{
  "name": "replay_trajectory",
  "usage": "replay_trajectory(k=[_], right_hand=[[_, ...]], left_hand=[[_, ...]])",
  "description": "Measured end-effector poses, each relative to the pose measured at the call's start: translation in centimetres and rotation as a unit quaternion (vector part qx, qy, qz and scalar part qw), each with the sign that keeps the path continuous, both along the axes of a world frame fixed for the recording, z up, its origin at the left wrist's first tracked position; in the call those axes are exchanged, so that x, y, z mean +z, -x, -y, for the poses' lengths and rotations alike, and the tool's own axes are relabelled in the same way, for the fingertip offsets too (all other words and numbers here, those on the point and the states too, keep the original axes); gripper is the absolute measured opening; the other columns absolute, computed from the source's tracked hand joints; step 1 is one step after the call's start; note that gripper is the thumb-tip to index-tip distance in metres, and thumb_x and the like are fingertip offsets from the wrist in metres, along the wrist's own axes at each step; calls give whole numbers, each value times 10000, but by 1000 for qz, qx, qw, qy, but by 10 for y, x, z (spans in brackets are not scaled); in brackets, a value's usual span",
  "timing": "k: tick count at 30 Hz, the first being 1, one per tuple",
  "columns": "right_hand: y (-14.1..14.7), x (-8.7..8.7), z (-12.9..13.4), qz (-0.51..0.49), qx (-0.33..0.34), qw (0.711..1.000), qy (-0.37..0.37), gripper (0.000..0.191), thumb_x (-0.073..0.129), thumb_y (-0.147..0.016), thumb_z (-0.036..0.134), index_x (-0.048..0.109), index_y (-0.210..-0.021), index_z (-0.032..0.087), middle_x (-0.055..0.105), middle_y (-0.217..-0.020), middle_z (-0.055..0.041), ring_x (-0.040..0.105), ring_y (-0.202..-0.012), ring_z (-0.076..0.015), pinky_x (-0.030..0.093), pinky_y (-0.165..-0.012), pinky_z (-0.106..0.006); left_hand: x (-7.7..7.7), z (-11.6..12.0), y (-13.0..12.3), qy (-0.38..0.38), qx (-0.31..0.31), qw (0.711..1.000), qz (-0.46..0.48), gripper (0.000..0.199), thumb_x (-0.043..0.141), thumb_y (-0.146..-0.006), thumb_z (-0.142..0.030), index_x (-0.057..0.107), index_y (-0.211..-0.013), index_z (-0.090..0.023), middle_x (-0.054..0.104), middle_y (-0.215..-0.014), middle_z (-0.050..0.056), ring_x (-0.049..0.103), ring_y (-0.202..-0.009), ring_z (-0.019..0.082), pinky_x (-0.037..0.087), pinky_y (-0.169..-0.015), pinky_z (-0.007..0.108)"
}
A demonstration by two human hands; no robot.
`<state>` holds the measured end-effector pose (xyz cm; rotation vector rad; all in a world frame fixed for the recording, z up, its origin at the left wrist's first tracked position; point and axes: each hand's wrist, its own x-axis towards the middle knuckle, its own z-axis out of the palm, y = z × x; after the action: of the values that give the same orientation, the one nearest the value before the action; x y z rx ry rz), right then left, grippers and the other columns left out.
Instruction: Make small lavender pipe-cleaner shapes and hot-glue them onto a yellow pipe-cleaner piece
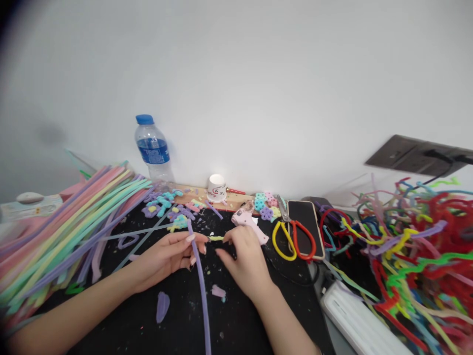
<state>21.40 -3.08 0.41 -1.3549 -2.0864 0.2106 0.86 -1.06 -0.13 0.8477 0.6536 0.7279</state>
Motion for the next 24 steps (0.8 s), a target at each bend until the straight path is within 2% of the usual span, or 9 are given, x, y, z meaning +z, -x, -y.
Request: replay_trajectory(k=[4, 8, 10, 13, 15, 19, 24], right_hand=[[16, 0, 9, 26, 72, 997, 26, 194, 625, -766, 313, 484, -725, 185, 520, -729, -11, 460, -717, -170, 355, -641, -270], [26, 0, 13, -2, 99, 995, -13, 187, 549, -788, 329, 479, -697, 181, 519, -700, -19, 464, -683, -165, 352, -640, -274], [29, 0, 14, -15, 93, 995, -28, 144, 465, -817, 245, 488, -691, 180, 519, -675, -24, 465, -649, -158, 348, -627, -272], [30, 0, 16, -46, 66, 997, -3, 213, 373, -842, 155, 475, -658, 185, 496, -625, -18, 456, -593, -145, 334, -581, -258], [28, 0, 17, -100, 40, 994, 36, 256, 357, -865, 172, 442, -624, 191, 462, -597, -2, 439, -558, -133, 322, -545, -244], [23, 2, 18, -202, -17, 975, 95, 336, 342, -899, 250, 394, -572, 193, 414, -560, 21, 410, -530, -119, 307, -521, -231], [22, 3, 14, -238, 2, 960, 147, 360, 341, -906, 277, 406, -563, 188, 409, -556, 27, 412, -546, -118, 307, -540, -229]], left_hand=[[-3, 1, -2, -8, 28, 999, 17, 238, 578, -831, -315, 675, -991, -170, 593, -876, 54, 505, -746, 118, 403, -700, 234], [-7, 2, -4, -50, 28, 998, -28, 298, 573, -823, -353, 676, -1018, -153, 578, -821, 52, 477, -730, 136, 373, -699, 252], [-8, 2, -5, -73, 26, 995, -65, 329, 559, -825, -378, 672, -1033, -149, 554, -742, 32, 457, -685, 134, 354, -665, 251], [-7, 2, -5, -114, 26, 986, -121, 343, 525, -841, -393, 671, -1035, -151, 487, -612, -11, 407, -602, 116, 310, -598, 237], [-5, 2, -5, -130, 27, 982, -133, 331, 523, -842, -386, 670, -1028, -155, 519, -635, -3, 409, -592, 112, 308, -586, 237], [-2, -1, -4, -113, 66, 983, -128, 293, 594, -795, -358, 664, -1007, -169, 605, -835, 41, 445, -608, 100, 343, -591, 236], [-1, -3, -2, -100, 147, 975, -133, 258, 661, -739, -342, 673, -916, -156, 552, -662, -6, 458, -605, 106, 363, -587, 223]])
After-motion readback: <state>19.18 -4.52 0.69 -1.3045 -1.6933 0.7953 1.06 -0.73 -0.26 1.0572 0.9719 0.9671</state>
